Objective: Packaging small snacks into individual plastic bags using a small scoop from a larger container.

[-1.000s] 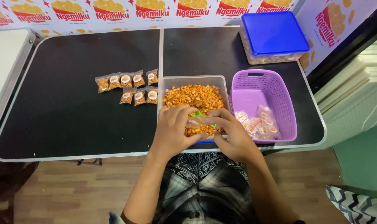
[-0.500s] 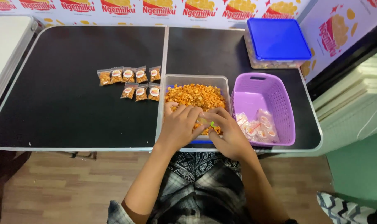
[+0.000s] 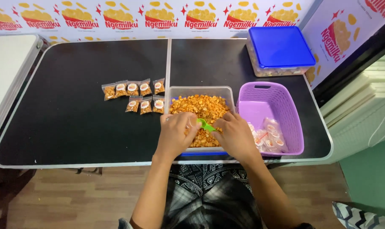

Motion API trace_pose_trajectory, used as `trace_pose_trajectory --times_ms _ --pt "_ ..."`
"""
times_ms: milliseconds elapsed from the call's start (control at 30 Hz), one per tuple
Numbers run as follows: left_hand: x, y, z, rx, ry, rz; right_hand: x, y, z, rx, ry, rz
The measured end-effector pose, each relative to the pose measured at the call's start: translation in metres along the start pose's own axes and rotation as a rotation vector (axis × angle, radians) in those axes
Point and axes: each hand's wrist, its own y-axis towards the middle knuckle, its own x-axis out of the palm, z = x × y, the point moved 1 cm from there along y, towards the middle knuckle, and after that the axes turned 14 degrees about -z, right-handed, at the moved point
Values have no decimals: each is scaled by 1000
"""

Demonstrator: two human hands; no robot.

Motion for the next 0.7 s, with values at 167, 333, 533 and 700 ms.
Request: trace_pose_trajectory --times_ms 167,333,533,700 --pt "-10 3 7 26 -37 -55 18 11 5 5 -60 36" --pt "0 -3 -3 2 -65 -61 32 9 8 73 25 -60" --pt "0 -3 -1 -15 -93 -49 19 0 6 124 94 49" --pt "-3 -3 1 -35 -122 -46 14 -3 8 77 264 331"
